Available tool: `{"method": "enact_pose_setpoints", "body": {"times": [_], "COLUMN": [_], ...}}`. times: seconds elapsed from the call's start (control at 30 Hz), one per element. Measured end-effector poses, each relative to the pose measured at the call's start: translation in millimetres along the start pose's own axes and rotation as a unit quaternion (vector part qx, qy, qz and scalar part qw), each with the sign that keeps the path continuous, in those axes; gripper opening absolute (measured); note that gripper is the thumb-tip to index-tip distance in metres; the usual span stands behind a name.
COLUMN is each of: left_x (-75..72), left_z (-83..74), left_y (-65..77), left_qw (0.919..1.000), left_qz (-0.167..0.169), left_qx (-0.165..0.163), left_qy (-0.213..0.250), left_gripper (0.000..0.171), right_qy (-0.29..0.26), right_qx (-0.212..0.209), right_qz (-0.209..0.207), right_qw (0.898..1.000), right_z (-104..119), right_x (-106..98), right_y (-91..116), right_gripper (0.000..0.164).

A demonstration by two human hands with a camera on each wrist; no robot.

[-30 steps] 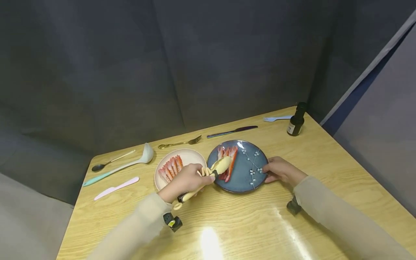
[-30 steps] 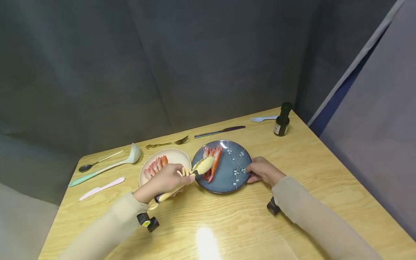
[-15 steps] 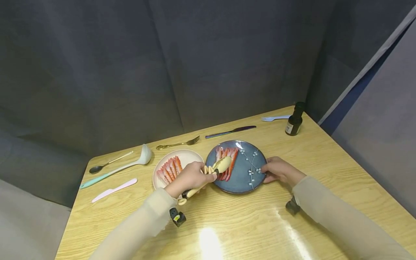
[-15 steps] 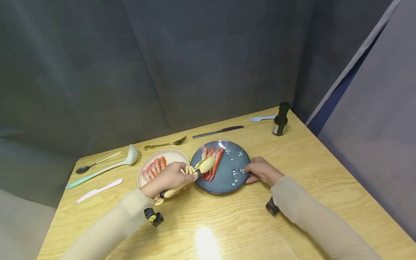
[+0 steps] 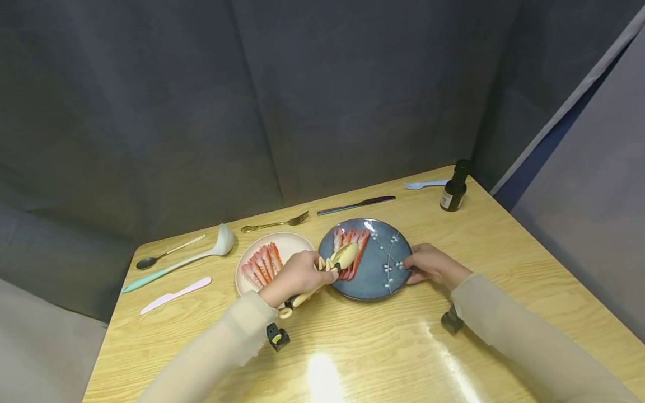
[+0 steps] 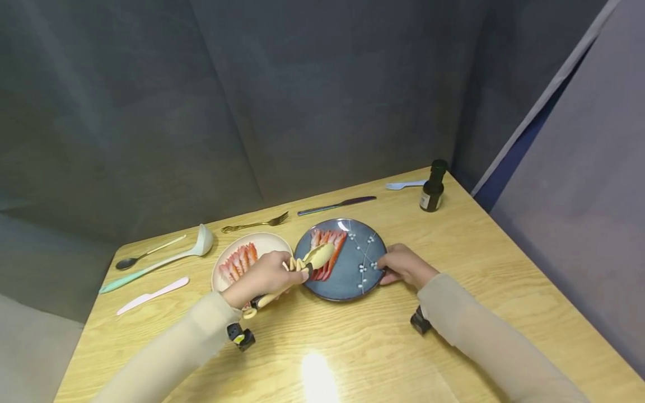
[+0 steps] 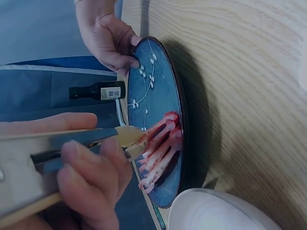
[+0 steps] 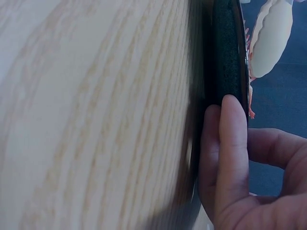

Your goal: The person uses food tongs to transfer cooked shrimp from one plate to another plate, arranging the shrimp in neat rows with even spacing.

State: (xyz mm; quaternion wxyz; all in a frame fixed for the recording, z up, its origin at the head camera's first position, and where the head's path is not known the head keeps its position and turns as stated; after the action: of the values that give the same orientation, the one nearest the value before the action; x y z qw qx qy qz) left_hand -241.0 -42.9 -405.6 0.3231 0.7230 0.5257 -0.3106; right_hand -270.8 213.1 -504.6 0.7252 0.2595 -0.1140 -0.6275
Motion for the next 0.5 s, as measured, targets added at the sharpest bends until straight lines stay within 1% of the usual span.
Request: {"method": "enact_pose_setpoints", "body": {"times": [0.13,0.23,0.3,0.4,0.5], "left_x": [-1.8,-4.1,-8.1,-19.1,-35.7], "left_z": [-0.6,0.2,2.3,9.1,19.8], "left_y": [0.3,3.2,6.4,12.9,21.1], "left_qw": [0.999,0.9978,0.997,0.9953,0.9912], "left_qz": [-0.029,-0.045,-0.059,-0.085,-0.126], "left_qx": [0.017,0.03,0.037,0.036,0.032], "left_qy": [-0.03,-0.037,-0.036,-0.029,-0.025], "left_gripper": [0.033,0.035,0.035,0.034,0.034], "right_qy": [-0.004,-0.001,0.002,-0.001,-0.008], "right_qx": [0.002,0.003,0.004,0.005,0.003], "right_qz": [0.002,0.0,0.002,0.004,0.003], "right_qw": [1.0,1.0,1.0,1.0,1.0], "right_z": [-0.2,0.5,1.0,1.3,1.8], "right_x": [0.9,1.1,1.3,1.5,0.3], "right_y": [0.3,1.5,2.0,2.2,2.1], "right_gripper": [0.048,0.043,0.042,0.041,0.044]}}
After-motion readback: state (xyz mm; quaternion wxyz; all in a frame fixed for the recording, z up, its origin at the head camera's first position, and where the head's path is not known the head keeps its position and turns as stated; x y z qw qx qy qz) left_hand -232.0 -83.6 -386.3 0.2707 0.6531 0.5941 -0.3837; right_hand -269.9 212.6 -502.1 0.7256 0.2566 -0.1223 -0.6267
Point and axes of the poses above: each hand's wrist, its own y-axis away from the middle knuckle, its own x-axis out of the palm, z = x × y, the point moved 7 cm from there along -y, towards the middle knuckle, and after that the axes turned 8 degrees about -z, right-handed, at the moved point
